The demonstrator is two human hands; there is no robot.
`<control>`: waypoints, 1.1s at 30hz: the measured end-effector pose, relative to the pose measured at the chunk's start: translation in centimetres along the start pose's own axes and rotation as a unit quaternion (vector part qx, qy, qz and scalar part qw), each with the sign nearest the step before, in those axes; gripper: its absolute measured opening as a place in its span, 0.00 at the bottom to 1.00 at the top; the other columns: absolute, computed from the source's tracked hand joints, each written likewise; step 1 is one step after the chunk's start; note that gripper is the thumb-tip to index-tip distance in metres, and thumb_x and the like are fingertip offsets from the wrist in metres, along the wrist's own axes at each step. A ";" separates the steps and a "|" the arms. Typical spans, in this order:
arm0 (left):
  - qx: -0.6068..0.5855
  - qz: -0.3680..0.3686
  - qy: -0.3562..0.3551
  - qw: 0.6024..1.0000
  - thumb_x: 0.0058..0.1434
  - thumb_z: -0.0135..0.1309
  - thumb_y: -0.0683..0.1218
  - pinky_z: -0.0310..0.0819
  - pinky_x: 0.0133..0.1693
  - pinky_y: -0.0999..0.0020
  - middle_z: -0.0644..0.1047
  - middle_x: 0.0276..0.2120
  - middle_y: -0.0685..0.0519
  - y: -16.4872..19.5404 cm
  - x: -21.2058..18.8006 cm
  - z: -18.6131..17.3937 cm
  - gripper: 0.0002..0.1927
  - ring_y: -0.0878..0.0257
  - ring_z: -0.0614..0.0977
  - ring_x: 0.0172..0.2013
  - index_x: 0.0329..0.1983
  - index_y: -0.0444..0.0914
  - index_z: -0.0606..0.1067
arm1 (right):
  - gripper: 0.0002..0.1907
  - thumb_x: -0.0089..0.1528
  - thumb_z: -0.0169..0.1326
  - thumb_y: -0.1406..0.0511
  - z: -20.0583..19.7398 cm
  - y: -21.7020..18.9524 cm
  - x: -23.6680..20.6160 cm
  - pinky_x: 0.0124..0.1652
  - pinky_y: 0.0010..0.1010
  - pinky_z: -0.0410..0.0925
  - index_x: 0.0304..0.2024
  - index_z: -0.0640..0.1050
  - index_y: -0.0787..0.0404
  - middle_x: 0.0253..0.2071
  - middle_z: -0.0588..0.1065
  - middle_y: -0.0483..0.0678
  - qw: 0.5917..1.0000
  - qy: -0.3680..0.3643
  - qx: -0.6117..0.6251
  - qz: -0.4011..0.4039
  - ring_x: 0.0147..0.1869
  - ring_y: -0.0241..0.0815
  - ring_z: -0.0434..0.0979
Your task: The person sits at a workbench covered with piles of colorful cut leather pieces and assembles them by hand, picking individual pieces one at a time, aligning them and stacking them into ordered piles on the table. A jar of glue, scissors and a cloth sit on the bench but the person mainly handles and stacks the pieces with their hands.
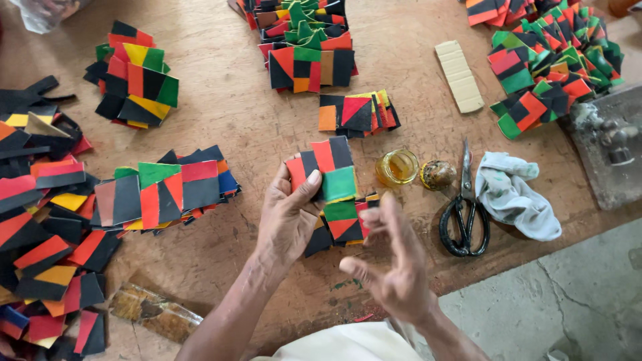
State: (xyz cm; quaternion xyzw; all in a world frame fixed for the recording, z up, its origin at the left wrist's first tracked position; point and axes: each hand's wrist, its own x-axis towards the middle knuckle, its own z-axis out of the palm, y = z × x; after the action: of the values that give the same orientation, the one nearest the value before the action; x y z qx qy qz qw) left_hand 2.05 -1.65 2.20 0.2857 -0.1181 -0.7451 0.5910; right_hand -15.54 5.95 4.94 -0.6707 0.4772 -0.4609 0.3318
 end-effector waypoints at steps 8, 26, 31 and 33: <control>0.104 -0.064 -0.229 0.966 0.63 0.64 0.43 0.75 0.59 0.61 0.76 0.54 0.44 1.3 -2.0 2.1 0.12 0.58 0.79 0.55 0.45 0.36 0.74 | 0.54 0.58 0.67 0.70 -2.2 2.7 3.0 0.50 0.26 0.74 0.77 0.48 0.69 0.43 0.78 0.49 0.950 0.053 0.281 0.124 0.47 0.34 0.79; 0.693 0.267 -0.238 0.626 0.48 0.67 0.41 0.67 0.62 0.52 0.74 0.57 0.45 2.2 9.2 0.7 0.26 0.46 0.74 0.61 0.48 0.38 0.69 | 0.44 0.62 0.62 0.71 -8.0 3.9 1.2 0.53 0.24 0.69 0.77 0.57 0.63 0.54 0.73 0.50 0.980 0.125 0.130 0.087 0.53 0.34 0.72; 0.734 0.277 -0.247 0.568 0.45 0.62 0.37 0.53 0.71 0.45 0.72 0.58 0.48 1.1 14.1 -0.6 0.27 0.50 0.69 0.65 0.50 0.38 0.69 | 0.42 0.61 0.62 0.71 -9.2 4.5 -0.8 0.52 0.24 0.69 0.75 0.59 0.64 0.53 0.73 0.50 0.978 0.129 0.127 0.102 0.50 0.33 0.71; 0.746 0.281 -0.248 0.550 0.44 0.61 0.36 0.49 0.70 0.42 0.71 0.59 0.47 0.8 15.1 -0.7 0.28 0.49 0.68 0.65 0.51 0.38 0.69 | 0.42 0.61 0.62 0.72 -9.6 4.7 -1.4 0.51 0.25 0.69 0.75 0.60 0.64 0.52 0.74 0.50 0.976 0.133 0.132 0.115 0.47 0.33 0.70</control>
State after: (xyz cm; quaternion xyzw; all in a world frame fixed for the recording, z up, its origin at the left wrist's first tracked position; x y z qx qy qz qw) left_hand 1.04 -16.05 -2.31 0.3800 -0.8481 -0.2268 0.2913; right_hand -26.22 5.66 3.76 -0.4946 0.5255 -0.5637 0.4018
